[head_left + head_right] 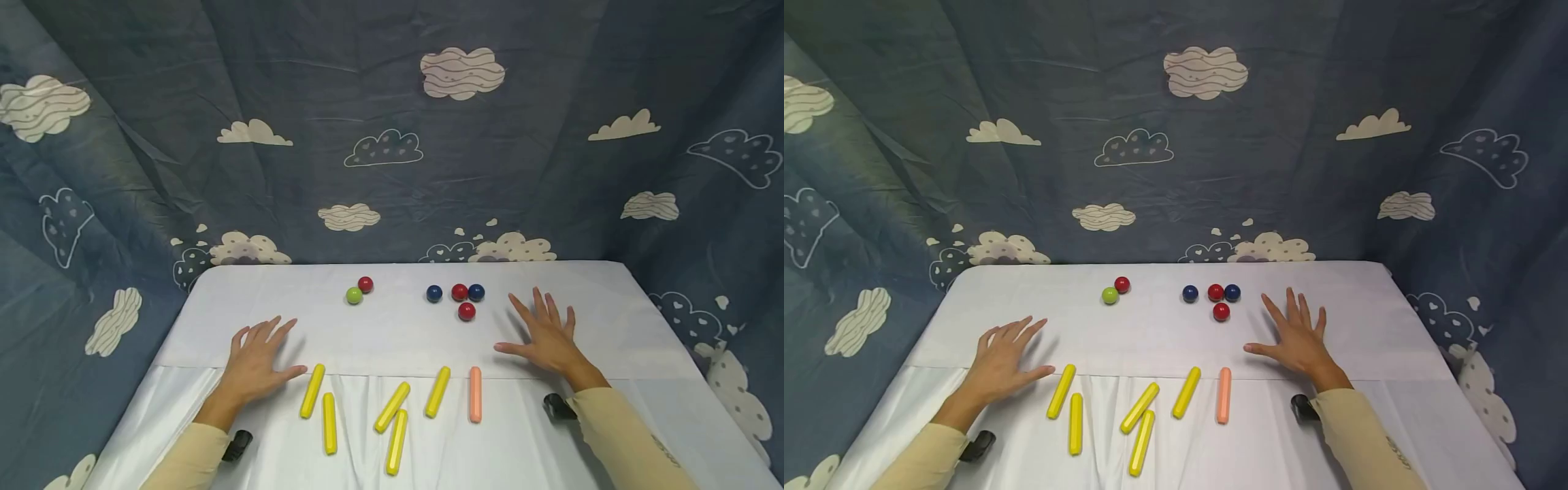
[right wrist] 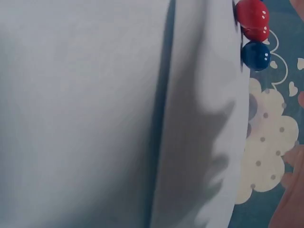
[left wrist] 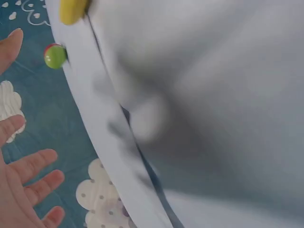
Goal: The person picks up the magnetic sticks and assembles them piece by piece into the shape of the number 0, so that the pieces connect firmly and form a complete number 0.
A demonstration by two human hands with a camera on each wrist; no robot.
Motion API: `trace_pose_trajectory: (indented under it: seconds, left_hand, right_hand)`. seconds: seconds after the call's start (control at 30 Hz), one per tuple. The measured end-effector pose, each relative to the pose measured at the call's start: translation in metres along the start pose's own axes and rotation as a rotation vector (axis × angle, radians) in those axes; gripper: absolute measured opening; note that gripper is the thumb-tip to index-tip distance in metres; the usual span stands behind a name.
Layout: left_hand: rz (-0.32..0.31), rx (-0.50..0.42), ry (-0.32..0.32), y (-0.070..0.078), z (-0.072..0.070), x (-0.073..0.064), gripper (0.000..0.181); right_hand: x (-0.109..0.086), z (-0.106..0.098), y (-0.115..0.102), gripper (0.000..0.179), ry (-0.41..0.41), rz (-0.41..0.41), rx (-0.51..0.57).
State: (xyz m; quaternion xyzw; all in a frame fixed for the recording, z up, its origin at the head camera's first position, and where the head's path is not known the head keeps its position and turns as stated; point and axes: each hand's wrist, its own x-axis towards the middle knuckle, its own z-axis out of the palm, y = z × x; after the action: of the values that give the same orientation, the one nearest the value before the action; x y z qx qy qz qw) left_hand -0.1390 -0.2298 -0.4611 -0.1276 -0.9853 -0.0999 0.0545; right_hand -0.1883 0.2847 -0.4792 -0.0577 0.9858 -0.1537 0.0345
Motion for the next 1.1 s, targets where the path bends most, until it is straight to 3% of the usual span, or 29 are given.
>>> trace_pose_trajectory:
  seconds: [0.2, 0.4, 0.5, 0.7, 0.97, 1.1]
  left_hand:
    - [-0.057, -0.089, -0.035, 0.013, -0.006, 0.001, 0.077]
    - [-0.224, -0.299, -0.127, 0.025, -0.01, -0.002, 0.066]
    - [-0.265, -0.355, -0.17, 0.031, -0.009, -0.003, 0.065]
    - [-0.303, -0.395, -0.2, 0.036, -0.004, -0.003, 0.062]
    - [-0.348, -0.422, -0.203, 0.039, 0.01, -0.003, 0.061]
    - [-0.353, -0.401, -0.202, 0.041, 0.015, -0.003, 0.06]
  right_hand:
    - [0.008, -0.003, -0.012, 0.109, -0.017, -0.014, 0.034]
    - [0.015, 0.0, -0.024, 0.106, -0.017, -0.037, 0.099]
    - [0.019, 0.001, -0.026, 0.103, -0.008, -0.046, 0.119]
    - [0.028, 0.002, -0.03, 0.102, -0.044, -0.03, 0.15]
    - [0.042, 0.007, -0.039, 0.082, -0.089, -0.012, 0.37]
    - [0.047, 0.011, -0.04, 0.07, -0.082, 0.005, 0.423]
